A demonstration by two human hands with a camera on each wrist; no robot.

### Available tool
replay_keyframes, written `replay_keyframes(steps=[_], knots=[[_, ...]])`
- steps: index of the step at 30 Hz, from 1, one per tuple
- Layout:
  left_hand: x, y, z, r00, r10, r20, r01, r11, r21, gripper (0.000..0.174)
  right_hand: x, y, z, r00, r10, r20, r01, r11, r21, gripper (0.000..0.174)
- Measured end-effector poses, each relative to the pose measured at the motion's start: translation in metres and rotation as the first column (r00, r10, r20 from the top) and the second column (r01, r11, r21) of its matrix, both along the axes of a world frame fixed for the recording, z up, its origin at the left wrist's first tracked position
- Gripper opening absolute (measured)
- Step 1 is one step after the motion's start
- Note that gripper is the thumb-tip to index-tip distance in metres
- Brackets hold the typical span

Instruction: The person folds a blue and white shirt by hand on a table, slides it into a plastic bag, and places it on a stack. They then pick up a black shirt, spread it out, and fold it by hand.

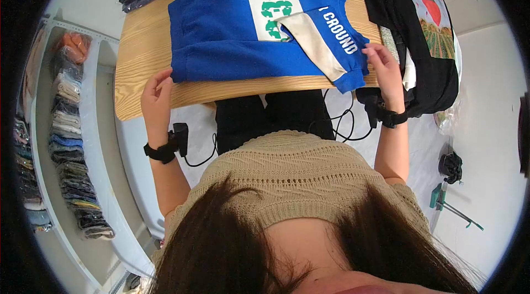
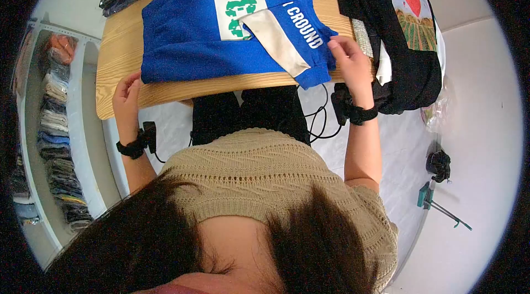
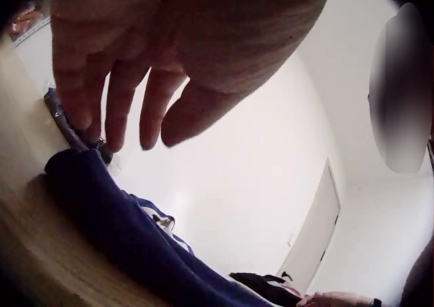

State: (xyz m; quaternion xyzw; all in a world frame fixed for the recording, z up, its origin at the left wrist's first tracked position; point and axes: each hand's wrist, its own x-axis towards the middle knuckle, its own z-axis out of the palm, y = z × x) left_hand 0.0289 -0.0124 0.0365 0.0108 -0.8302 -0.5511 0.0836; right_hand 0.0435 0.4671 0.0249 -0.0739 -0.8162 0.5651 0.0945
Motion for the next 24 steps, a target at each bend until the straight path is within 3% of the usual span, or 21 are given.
replay_keyframes(steps=[2,4,5,8,9,10,11,12,14,15,16,19,21,22,24], knots=[[-0.005,0.004,0.010,0.998,-0.016,0.063,0.018,0.999,-0.035,0.027,0.001,-0.019,0.009,0.999,0.021,0.036,-0.024,0.997,0.078,0.032],[-0.009,0.005,0.015,0.994,-0.104,0.044,0.112,0.943,-0.313,0.027,0.002,-0.035,0.020,0.996,0.015,0.092,-0.056,0.880,0.471,0.038],[-0.010,0.006,0.015,0.994,-0.105,0.042,0.113,0.943,-0.314,0.027,-0.002,-0.031,0.009,0.999,0.032,-0.009,-0.022,0.837,0.546,0.040],[-0.009,0.008,0.015,0.987,-0.143,-0.068,0.106,0.917,-0.386,0.029,-0.013,-0.030,0.025,0.991,0.045,0.127,-0.104,0.859,0.502,0.037],[-0.008,0.007,0.015,0.990,-0.124,-0.064,0.095,0.934,-0.343,0.029,-0.018,-0.031,0.036,0.978,0.090,0.187,-0.153,0.920,0.360,0.033],[-0.007,0.007,0.015,0.992,-0.108,-0.057,0.086,0.950,-0.301,0.029,-0.024,-0.032,0.045,0.979,0.085,0.186,-0.148,0.921,0.360,0.033],[-0.009,0.006,0.014,0.992,-0.115,-0.057,0.092,0.949,-0.301,0.029,-0.031,-0.031,0.053,0.968,0.195,0.156,-0.219,0.964,0.152,0.032],[-0.010,0.004,0.013,0.991,-0.120,-0.059,0.097,0.947,-0.307,0.029,-0.038,-0.031,0.060,0.950,0.295,0.101,-0.290,0.955,-0.060,0.030],[-0.015,0.006,0.014,0.989,-0.133,-0.065,0.106,0.944,-0.311,0.029,-0.057,-0.035,0.072,0.950,0.310,-0.036,-0.290,0.833,-0.472,0.035],[-0.019,0.008,0.017,0.992,-0.126,-0.028,0.114,0.957,-0.267,0.030,-0.060,-0.049,0.085,0.905,0.312,-0.289,-0.421,0.746,-0.516,0.043],[-0.021,0.010,0.018,0.993,-0.120,0.010,0.119,0.968,-0.222,0.031,-0.070,-0.056,0.079,0.877,0.158,-0.454,-0.416,0.722,-0.552,0.046],[-0.029,0.011,0.015,0.985,-0.172,-0.014,0.162,0.951,-0.262,0.035,-0.074,-0.029,0.070,0.872,0.233,-0.431,-0.453,0.717,-0.530,0.045],[-0.033,0.009,0.010,0.983,-0.185,0.007,0.181,0.948,-0.262,0.036,-0.066,-0.002,0.055,0.909,0.370,-0.194,-0.395,0.912,-0.111,0.031],[-0.035,0.007,0.007,0.981,-0.194,0.023,0.193,0.944,-0.269,0.038,-0.058,0.004,0.049,0.939,0.320,-0.122,-0.316,0.947,0.050,0.027],[-0.041,0.003,-0.001,0.976,-0.216,0.026,0.216,0.952,-0.217,0.039,-0.049,0.020,0.029,0.942,0.328,-0.072,-0.322,0.943,0.082,0.024]])
